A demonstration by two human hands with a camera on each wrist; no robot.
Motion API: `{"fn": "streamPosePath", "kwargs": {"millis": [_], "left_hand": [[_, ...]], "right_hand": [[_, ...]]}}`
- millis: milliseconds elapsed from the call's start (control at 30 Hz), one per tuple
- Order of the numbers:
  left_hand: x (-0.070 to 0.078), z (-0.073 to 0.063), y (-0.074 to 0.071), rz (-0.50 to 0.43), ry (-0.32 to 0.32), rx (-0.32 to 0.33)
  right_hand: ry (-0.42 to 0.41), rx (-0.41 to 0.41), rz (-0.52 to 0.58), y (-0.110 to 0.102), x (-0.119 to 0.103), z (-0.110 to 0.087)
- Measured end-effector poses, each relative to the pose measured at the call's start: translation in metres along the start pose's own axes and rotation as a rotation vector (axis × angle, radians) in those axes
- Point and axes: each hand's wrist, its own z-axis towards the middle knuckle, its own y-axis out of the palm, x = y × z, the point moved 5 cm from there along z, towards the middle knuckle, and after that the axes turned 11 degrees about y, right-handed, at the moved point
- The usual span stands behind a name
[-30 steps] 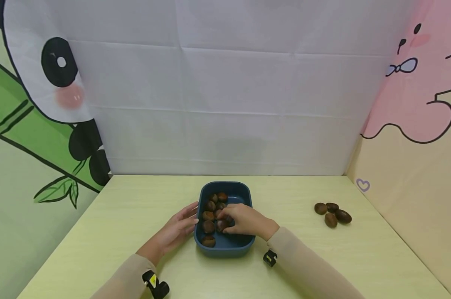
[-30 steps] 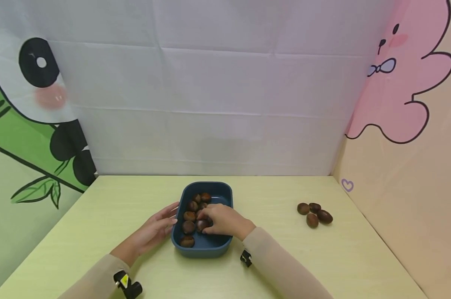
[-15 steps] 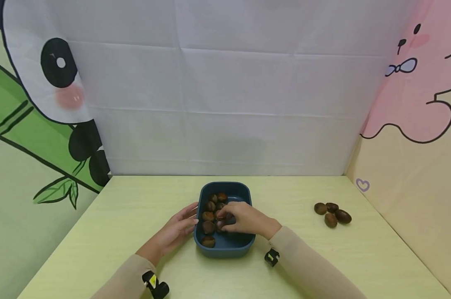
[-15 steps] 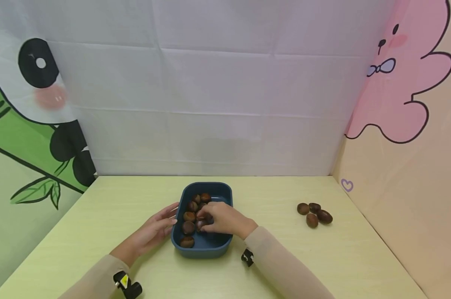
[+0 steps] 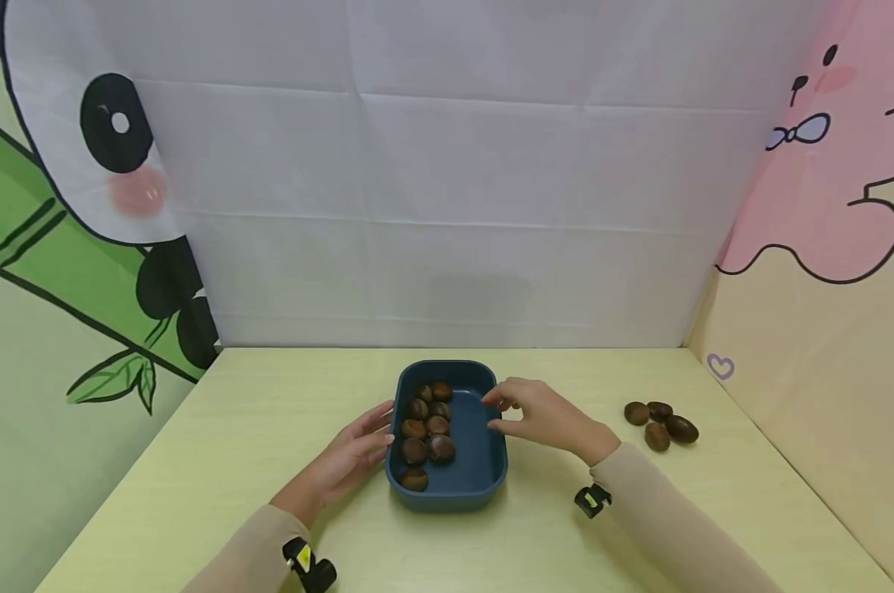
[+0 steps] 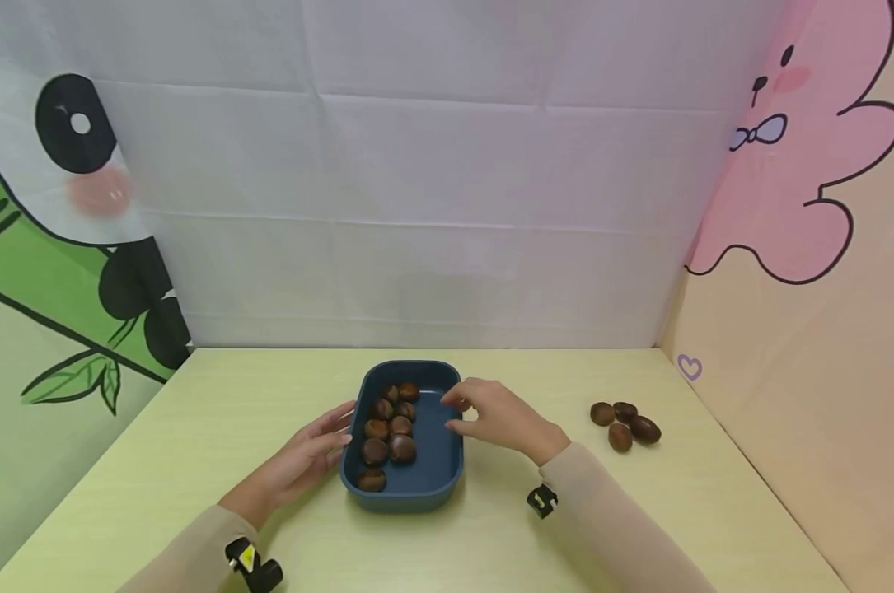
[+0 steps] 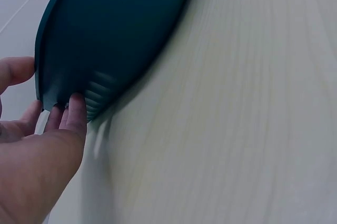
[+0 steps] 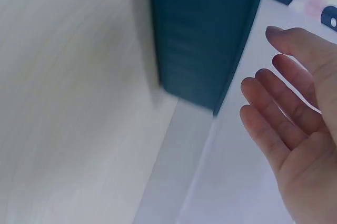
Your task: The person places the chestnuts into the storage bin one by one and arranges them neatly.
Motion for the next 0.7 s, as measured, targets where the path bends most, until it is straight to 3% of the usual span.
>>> {"fn": "streamPosePath", "kwargs": {"millis": [233, 700], "left_hand": [[0.000, -0.001, -0.001, 0.005, 0.002, 0.004], [0.001, -0.001, 0.000, 0.002, -0.003, 0.022]], "right_hand": [[0.119, 0.062, -0.053, -0.027, 0.038, -0.031], [0.475, 0.167, -0.073, -0.070, 0.128, -0.121]]}}
